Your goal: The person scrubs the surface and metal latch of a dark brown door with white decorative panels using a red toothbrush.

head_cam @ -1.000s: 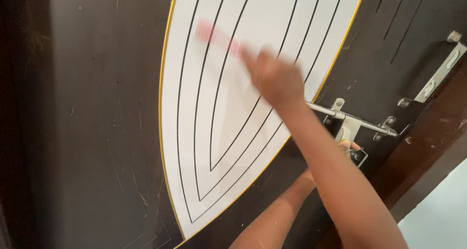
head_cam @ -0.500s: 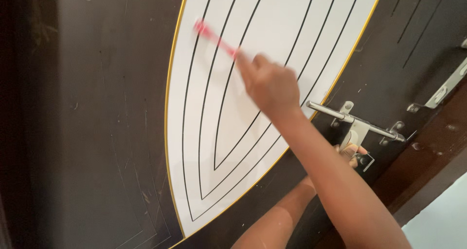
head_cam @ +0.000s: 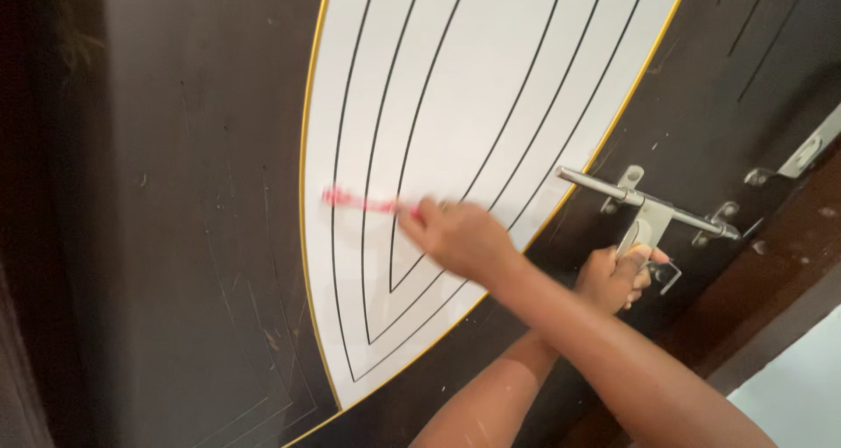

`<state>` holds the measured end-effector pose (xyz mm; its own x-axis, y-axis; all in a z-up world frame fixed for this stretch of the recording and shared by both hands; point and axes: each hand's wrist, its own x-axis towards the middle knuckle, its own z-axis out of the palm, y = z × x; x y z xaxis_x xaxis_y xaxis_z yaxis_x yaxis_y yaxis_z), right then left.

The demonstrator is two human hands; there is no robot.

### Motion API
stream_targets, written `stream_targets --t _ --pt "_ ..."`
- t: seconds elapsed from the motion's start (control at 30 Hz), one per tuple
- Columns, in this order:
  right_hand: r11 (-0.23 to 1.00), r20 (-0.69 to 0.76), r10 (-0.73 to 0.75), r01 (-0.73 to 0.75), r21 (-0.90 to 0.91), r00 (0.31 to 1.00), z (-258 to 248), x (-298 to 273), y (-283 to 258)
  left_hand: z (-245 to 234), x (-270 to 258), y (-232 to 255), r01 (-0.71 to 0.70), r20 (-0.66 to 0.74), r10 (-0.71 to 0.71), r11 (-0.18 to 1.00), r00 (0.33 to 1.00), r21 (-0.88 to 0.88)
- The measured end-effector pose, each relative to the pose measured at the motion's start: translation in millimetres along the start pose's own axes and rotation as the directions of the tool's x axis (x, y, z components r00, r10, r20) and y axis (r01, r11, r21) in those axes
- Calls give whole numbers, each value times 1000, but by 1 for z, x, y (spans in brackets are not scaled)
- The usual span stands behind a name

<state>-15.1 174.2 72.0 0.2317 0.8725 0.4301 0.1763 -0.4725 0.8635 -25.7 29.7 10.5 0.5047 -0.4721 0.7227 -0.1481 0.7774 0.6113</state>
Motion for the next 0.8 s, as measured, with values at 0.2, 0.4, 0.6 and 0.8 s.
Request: stream_targets --t 0.2,0.4,0.6,0.8 --pt "988 -65 116 -122 -92 991 7 8 32 3 -7 10 33 -9 -33 999 999 -8" --pt "975 92 -157 139 172 983 18 -40 -49 -2 6 -8 0 8 0 1000 1000 -14" --pt "1000 16 -20 20 10 1000 13 -15 5 1 2 -16 -38 -19 38 999 999 -32" --pt "966 126 -208 183 184 970 4 -28 -32 0 6 -16 -33 25 35 997 999 -71"
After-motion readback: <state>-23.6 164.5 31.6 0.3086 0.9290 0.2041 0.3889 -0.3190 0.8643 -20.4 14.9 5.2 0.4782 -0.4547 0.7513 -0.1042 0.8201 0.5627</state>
